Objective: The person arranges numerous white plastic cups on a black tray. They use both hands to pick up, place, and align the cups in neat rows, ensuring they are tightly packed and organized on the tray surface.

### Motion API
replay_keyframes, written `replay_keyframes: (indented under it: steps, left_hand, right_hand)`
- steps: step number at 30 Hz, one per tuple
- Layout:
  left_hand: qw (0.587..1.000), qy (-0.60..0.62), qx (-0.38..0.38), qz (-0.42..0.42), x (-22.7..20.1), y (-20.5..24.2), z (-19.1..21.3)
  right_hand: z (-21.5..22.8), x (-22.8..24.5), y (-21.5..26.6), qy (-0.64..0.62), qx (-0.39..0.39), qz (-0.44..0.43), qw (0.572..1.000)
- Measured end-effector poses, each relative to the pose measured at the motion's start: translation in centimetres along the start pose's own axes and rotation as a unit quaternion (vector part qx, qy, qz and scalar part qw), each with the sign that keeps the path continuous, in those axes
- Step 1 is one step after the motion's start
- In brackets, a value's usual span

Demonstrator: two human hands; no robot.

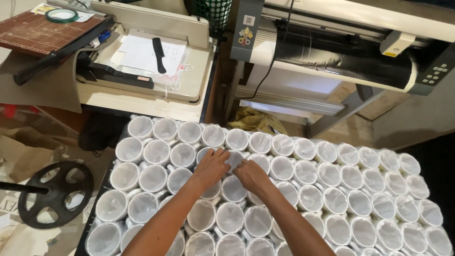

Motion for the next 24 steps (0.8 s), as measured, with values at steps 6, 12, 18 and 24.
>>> replay_keyframes:
  steps: [6, 12, 18, 24]
  left_hand:
    - [0.998, 0.025, -0.049, 0.015, 1.3, 0.8, -0.2]
    - [0.979, 0.090, -0.122, 0.138, 4.7, 5.8, 3.9]
    - [0.978, 0.063, -0.089, 0.175, 5.8, 7.2, 3.4]
    - [0.986, 0.028, -0.063, 0.153, 5.8, 6.2, 4.3]
  right_hand:
    - [0.2, 0.4, -0.5, -0.072, -0.009, -0.051, 0.996]
    - [4.3, 2.8, -2.3, -0.102, -0.108, -0.097, 0.984]
    - [2.2, 6.6, -5.8, 0.006, -0.056, 0.040, 0.998]
    - [-0.7, 6.2, -6.3, 0.045, -0.008, 0.042, 0.998]
Point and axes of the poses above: each hand's wrist, its own y-axis away from the middle knuckle, its own z-axis out of the back of the hand, x = y × z, the point moved 6 cm from there along -y, towards the middle knuckle, and after that the axes turned 2 degrees about z, right-handed, at the moved point
